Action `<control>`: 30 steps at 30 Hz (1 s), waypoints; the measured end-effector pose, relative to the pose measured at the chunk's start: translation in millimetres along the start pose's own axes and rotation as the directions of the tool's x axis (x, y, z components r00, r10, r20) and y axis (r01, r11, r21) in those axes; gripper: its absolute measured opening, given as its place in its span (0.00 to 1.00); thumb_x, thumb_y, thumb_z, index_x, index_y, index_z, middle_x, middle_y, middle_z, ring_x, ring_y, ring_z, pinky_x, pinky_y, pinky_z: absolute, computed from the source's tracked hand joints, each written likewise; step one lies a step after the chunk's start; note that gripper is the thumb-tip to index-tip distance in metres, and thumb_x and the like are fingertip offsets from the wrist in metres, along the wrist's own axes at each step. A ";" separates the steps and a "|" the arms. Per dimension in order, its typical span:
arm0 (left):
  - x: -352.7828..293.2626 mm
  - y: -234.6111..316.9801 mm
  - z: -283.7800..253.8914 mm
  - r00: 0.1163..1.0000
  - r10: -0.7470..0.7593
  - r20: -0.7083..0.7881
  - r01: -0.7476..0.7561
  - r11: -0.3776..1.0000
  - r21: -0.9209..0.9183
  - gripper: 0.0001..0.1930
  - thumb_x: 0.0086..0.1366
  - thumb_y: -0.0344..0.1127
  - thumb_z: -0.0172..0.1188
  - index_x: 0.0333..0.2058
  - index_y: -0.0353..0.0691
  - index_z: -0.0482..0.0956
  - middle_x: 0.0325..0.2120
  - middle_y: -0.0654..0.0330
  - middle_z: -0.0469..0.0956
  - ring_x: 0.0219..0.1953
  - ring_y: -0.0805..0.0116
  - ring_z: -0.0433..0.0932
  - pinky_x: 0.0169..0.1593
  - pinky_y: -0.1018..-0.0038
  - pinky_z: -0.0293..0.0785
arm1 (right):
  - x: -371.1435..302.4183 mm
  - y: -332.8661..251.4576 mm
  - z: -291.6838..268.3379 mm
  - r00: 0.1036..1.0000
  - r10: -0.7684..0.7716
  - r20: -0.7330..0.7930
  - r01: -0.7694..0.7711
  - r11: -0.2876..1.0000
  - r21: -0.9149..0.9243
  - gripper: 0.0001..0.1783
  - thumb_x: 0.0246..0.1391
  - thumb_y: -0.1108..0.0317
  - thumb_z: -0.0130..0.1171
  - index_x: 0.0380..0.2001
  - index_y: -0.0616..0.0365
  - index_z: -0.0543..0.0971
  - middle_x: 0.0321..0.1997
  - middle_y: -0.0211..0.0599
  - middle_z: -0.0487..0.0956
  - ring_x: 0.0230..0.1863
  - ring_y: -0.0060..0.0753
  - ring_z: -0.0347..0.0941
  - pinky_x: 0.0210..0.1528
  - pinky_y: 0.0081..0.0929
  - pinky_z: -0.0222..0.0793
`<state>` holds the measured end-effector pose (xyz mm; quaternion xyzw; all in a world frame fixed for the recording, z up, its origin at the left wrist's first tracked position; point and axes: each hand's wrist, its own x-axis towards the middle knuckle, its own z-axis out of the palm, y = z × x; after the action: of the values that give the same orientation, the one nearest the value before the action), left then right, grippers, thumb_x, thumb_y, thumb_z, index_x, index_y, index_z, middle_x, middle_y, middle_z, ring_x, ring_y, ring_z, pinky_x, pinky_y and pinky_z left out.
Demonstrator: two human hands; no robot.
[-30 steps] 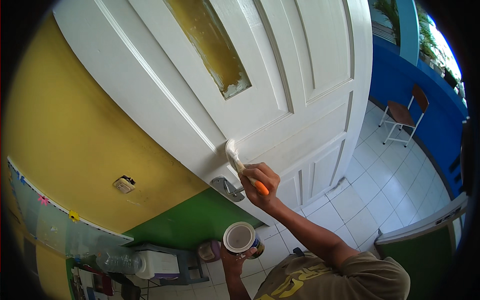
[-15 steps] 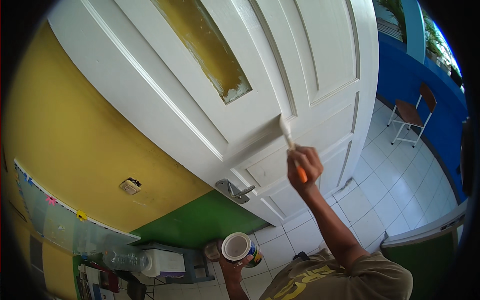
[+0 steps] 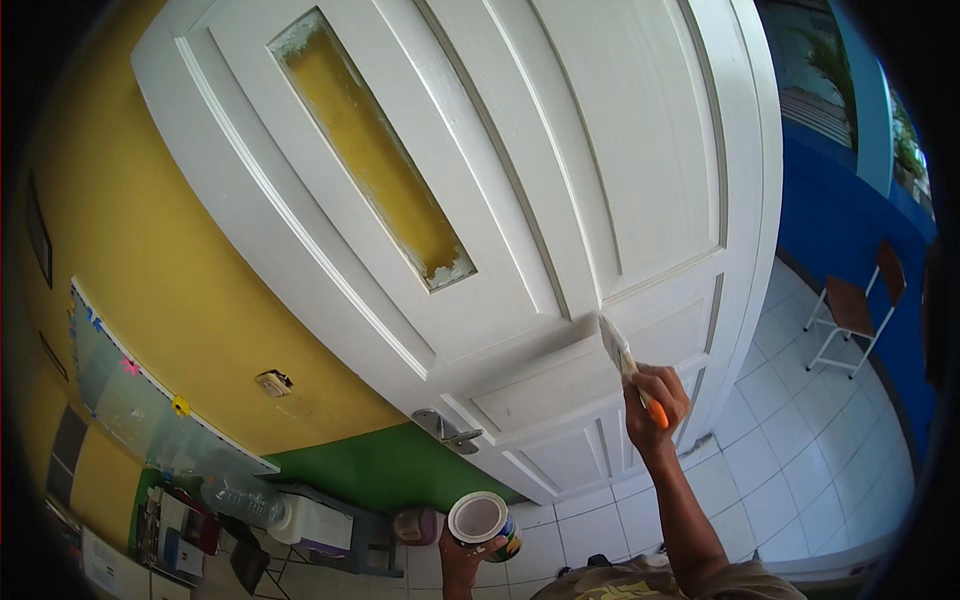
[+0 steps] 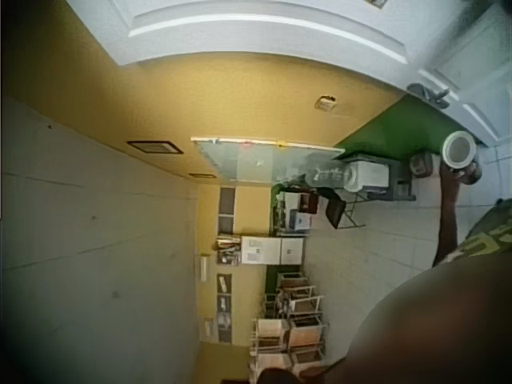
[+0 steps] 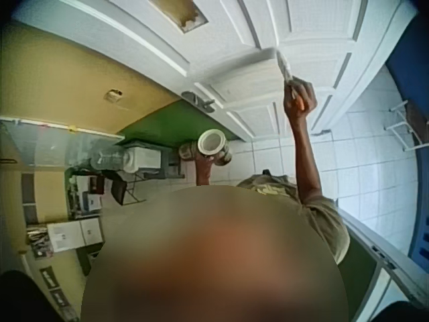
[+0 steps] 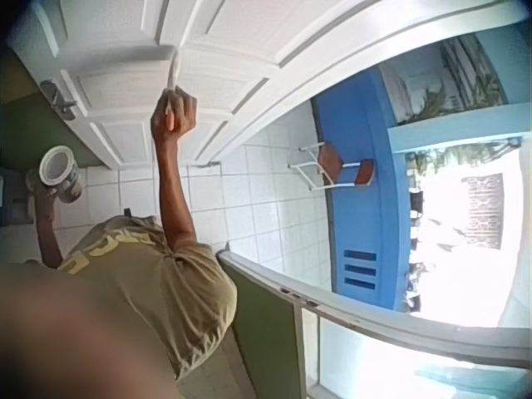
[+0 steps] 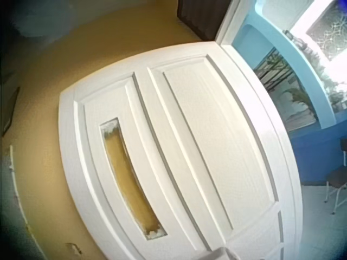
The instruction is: The person paints a white wooden door with white paint using a paint brush.
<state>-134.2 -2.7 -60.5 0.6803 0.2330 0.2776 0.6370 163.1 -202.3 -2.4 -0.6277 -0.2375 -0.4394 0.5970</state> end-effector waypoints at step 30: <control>-16.0 -20.6 293.7 0.856 0.361 0.370 -0.478 0.825 0.301 0.62 0.30 0.54 0.89 0.66 0.41 0.68 0.61 0.46 0.72 0.65 0.43 0.70 0.68 0.50 0.66 | 76.2 26.8 -196.3 0.379 0.155 0.912 -0.555 0.827 0.090 0.08 0.42 0.86 0.67 0.27 0.63 0.84 0.30 0.40 0.84 0.31 0.33 0.80 0.36 0.31 0.76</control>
<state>52.9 -228.4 -92.4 0.8594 0.0270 0.2560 0.4418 170.6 -412.3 27.3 -0.6671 -0.4453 0.1445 0.5794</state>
